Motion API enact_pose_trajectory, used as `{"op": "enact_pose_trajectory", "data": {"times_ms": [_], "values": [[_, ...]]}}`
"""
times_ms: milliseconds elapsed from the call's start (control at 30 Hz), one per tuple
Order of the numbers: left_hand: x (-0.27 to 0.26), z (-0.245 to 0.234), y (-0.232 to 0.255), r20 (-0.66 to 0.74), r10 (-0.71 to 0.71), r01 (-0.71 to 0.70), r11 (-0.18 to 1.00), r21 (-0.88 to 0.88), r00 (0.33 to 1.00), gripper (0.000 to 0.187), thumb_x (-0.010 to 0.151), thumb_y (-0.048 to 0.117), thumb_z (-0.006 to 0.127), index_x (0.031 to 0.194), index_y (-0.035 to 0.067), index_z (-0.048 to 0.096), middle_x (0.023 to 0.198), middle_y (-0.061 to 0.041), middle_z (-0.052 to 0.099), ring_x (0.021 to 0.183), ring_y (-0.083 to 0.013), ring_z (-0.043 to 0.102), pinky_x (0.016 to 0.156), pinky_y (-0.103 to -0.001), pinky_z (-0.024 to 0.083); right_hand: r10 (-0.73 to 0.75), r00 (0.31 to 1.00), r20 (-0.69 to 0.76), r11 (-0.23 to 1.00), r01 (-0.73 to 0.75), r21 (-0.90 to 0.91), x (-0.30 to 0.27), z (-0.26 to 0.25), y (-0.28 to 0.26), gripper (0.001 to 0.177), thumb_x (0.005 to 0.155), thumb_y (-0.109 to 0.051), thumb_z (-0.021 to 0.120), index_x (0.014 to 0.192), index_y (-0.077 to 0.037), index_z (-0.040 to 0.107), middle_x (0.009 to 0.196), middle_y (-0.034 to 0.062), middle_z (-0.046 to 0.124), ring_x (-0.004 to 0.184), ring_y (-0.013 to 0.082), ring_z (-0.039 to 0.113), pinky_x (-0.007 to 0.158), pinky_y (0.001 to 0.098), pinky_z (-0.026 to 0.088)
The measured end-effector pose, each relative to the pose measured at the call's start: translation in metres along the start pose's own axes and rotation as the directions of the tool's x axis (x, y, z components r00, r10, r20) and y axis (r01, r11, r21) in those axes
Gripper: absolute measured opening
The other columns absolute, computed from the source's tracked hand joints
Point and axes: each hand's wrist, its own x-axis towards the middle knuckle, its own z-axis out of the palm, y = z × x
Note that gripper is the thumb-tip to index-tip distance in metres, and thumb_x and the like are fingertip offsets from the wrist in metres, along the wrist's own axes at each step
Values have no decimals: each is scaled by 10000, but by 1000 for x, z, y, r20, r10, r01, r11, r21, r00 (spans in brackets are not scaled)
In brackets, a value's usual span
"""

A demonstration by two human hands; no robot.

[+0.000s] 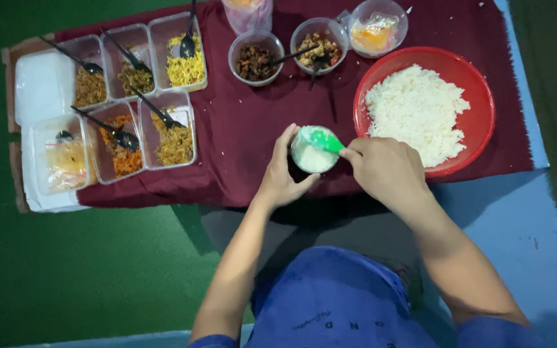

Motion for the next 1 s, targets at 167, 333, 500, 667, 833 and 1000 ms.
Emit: {"op": "enact_pose_trajectory", "data": {"times_ms": [167,333,500,667,833,1000], "values": [[-1,2,-9,-39,-9,9,1000,-5,999,1151,669,281,960,1578,79,284,1425,-172,487,1349,-377,513,1158,-497,447,-15,998,53,999,17,-33,11,18,6,338,1034,-418,507,1072,-216,775,962,248,750,998,524,712,875,599,557],[0,2,-5,-18,-5,4,998,-62,1000,1055,765,180,874,1600,69,238,1494,-176,452,1395,-355,485,1164,-459,441,-35,999,38,999,34,25,1,-10,3,296,1010,-373,546,1031,-220,798,964,242,760,1000,539,700,881,614,554],[1,0,-11,-54,20,-22,999,-39,998,1167,659,269,963,1580,65,275,1434,-181,466,1326,-373,528,1139,-483,480,-95,995,15,995,96,-37,12,20,11,326,1029,-410,540,1020,-199,788,915,234,754,957,507,720,846,593,575],[-2,4,-12,-53,18,-22,997,-71,998,1119,713,237,934,1596,85,264,1442,-165,482,1339,-348,531,1127,-457,474,-92,993,75,995,95,-36,-3,-8,-2,302,1009,-362,552,1013,-200,807,909,235,764,970,512,718,859,605,569],[2,3,-12,-65,52,-57,996,-71,997,1077,733,229,918,1589,83,281,1458,-172,466,1361,-351,515,1151,-458,455,-98,993,-58,995,98,-13,4,5,6,252,1013,-391,583,1041,-276,805,895,175,757,932,479,721,805,611,578],[-4,4,-14,-97,34,-35,999,-17,995,1148,691,305,977,1588,100,290,1387,-151,471,1303,-330,520,1133,-463,474,-116,993,29,992,117,-36,10,20,11,284,1039,-348,555,1037,-206,801,858,199,760,928,500,725,803,606,580]]}}
